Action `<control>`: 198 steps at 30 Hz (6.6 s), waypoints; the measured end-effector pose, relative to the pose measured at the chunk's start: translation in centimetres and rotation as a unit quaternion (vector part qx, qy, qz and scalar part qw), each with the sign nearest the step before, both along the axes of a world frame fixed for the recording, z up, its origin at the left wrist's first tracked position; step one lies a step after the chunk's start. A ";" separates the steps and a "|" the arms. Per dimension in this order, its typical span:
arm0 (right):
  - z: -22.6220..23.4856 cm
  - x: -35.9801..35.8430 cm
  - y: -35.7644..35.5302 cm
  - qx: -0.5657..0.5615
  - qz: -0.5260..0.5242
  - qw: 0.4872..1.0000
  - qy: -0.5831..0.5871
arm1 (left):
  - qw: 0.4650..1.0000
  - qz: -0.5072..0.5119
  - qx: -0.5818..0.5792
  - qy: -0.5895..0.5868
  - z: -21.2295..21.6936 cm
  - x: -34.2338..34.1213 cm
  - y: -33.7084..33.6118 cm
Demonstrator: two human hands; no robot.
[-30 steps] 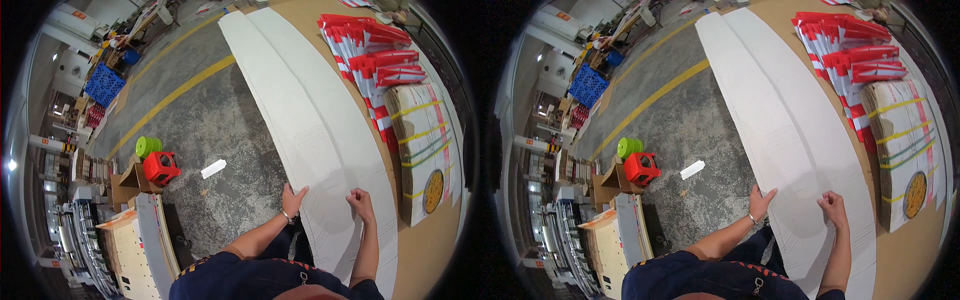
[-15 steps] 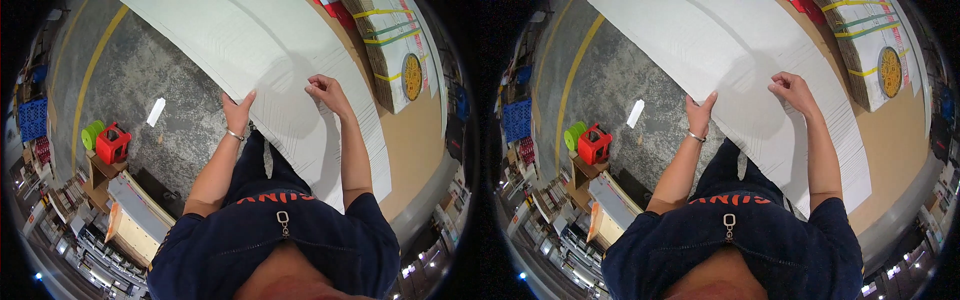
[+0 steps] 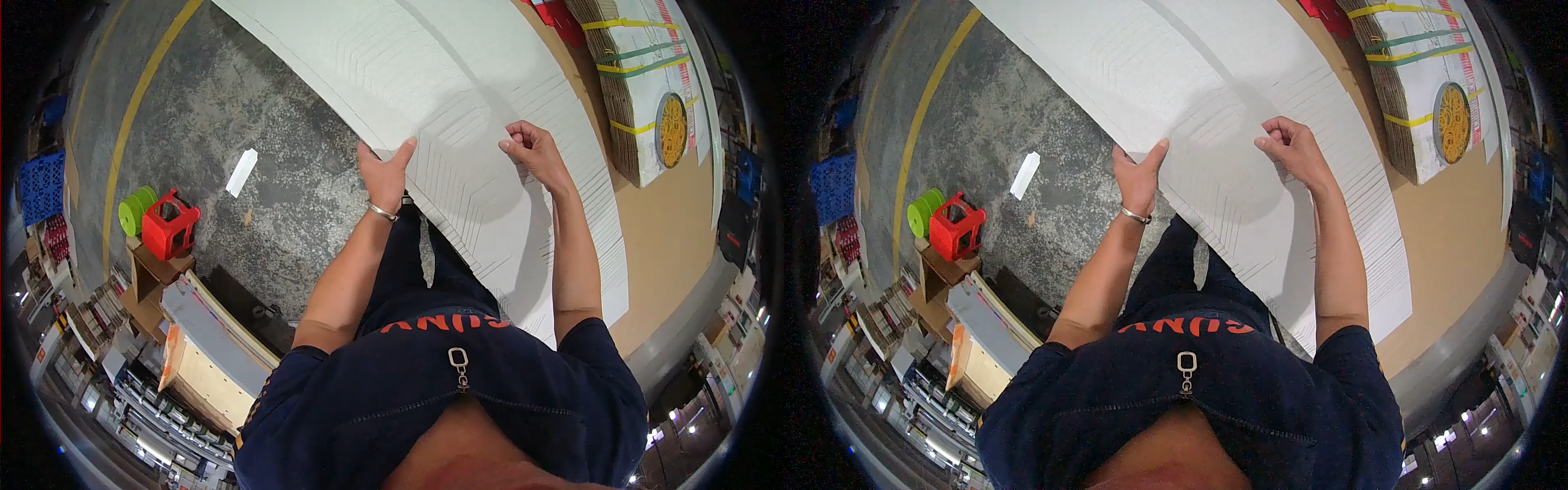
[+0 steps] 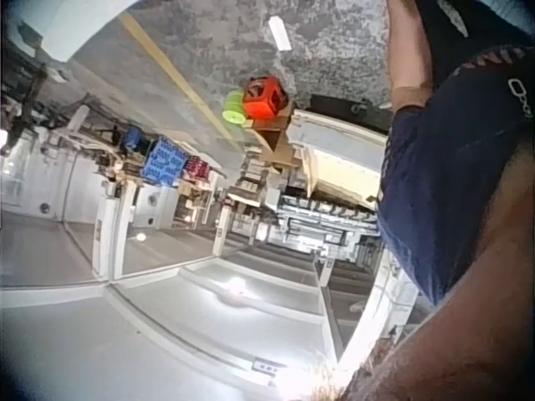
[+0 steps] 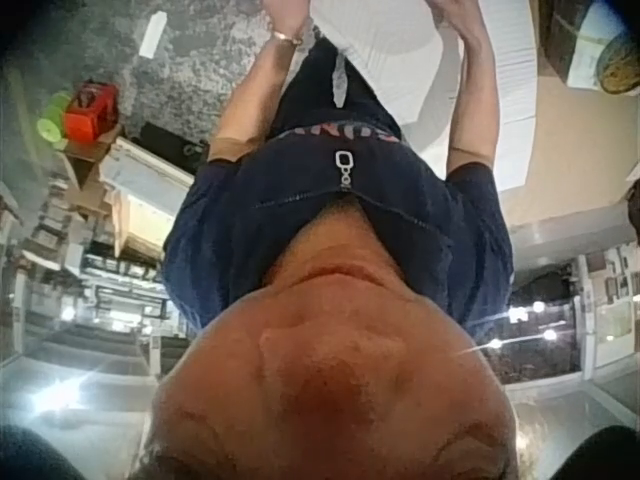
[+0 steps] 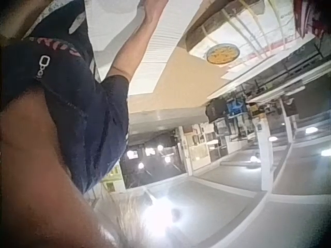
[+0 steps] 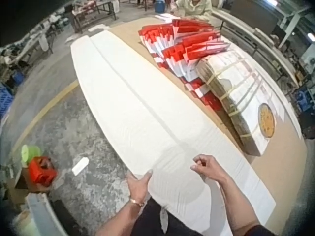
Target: Sorting and stacking cardboard sheets in a factory environment.
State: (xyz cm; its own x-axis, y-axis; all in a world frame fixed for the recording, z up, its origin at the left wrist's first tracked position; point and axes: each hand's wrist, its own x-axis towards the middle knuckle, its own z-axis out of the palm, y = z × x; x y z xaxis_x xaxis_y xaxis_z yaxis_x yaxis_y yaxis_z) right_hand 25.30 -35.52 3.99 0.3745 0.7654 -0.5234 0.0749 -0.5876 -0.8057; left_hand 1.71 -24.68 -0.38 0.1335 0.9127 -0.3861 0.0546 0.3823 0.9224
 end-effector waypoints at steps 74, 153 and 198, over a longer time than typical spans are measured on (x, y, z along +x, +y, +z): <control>0.1 0.2 -4.0 -0.034 -0.034 0.999 0.001 | 0.988 -0.046 -0.066 -0.135 -0.8 -0.4 -3.3; 1.0 -0.2 -9.9 -0.030 -0.067 0.997 -0.006 | 0.987 -0.084 -0.059 -0.126 -0.5 -0.6 -8.7; 1.5 -0.1 -13.8 -0.035 -0.034 0.997 -0.058 | 0.982 -0.077 -0.135 -0.104 -0.3 -0.3 -13.7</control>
